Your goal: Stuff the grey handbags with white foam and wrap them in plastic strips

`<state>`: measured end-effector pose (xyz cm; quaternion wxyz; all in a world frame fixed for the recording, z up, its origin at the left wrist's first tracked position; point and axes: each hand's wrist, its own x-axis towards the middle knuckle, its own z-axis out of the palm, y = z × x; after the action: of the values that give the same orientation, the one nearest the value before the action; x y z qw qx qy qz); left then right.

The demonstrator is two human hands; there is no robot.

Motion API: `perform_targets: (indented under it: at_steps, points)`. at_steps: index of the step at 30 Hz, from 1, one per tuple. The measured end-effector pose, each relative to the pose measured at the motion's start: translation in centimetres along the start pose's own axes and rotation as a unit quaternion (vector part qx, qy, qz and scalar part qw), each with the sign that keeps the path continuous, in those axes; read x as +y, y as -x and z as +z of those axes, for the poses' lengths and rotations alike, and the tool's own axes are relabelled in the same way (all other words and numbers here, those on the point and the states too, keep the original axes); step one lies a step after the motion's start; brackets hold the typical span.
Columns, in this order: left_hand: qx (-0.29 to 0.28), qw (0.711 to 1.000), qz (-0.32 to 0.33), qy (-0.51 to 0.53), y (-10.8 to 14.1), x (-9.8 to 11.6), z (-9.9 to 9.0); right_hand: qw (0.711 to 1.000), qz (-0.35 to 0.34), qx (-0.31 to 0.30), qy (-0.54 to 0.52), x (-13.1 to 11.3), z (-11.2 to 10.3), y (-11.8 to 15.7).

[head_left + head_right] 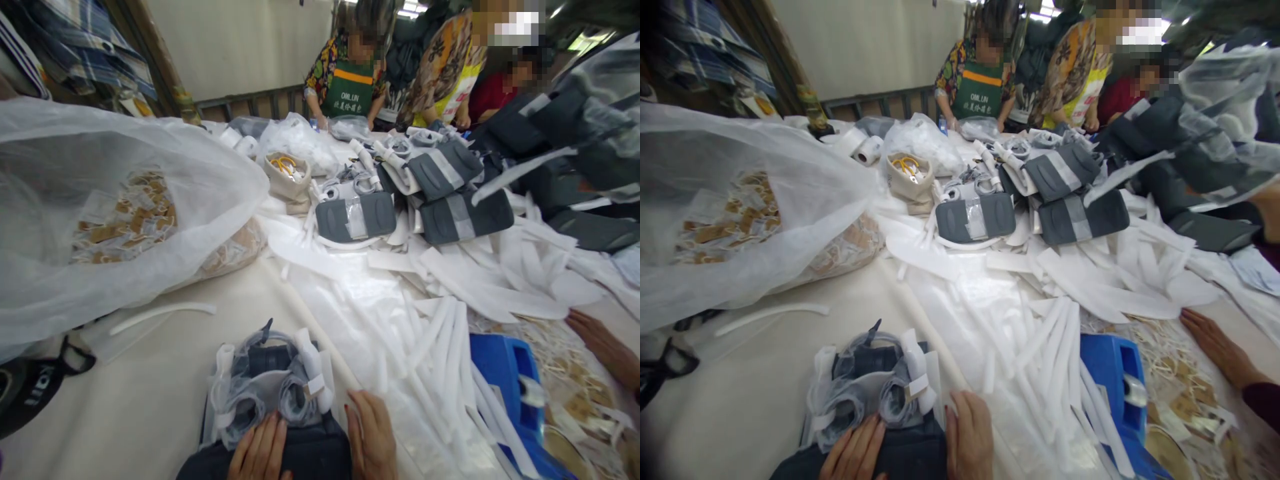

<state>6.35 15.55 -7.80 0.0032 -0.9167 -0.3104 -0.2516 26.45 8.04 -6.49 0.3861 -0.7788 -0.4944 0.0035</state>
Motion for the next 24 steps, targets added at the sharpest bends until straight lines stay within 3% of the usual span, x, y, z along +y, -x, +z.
perform_targets:
  at_steps: [3, 6, 11, 14, 18, 22, 24]
  points:
    - [0.006, 1.0, -0.014, 0.006, -0.6, 0.5, -0.4, 0.989, -0.019, 0.035, 0.146, 2.3, -2.7, -4.3]
    - [0.0, 1.0, -0.016, -0.002, -1.7, 0.9, -1.5, 0.963, -0.004, -0.004, 0.271, 4.4, -3.6, -7.8]
    - [-0.11, 0.986, 0.086, -0.093, -2.8, 0.4, -4.2, 0.943, -0.008, -0.054, 0.328, 6.0, -3.5, -9.5]
    - [-0.172, 0.975, 0.102, -0.095, -3.1, 0.3, -5.2, 0.953, -0.006, -0.03, 0.3, 5.5, -5.3, -9.1]
    - [-0.223, 0.973, 0.048, -0.043, -4.7, 0.9, -5.1, 0.988, -0.009, -0.006, 0.155, 4.4, -9.3, -6.6]
    - [-0.297, 0.954, -0.029, 0.011, -6.5, 1.4, -5.4, 0.993, 0.007, -0.092, 0.078, 5.0, -12.3, -2.3]
    - [-0.29, 0.955, -0.058, 0.039, -6.6, 1.4, -5.9, 0.989, 0.015, -0.132, 0.057, 5.7, -12.9, -0.3]
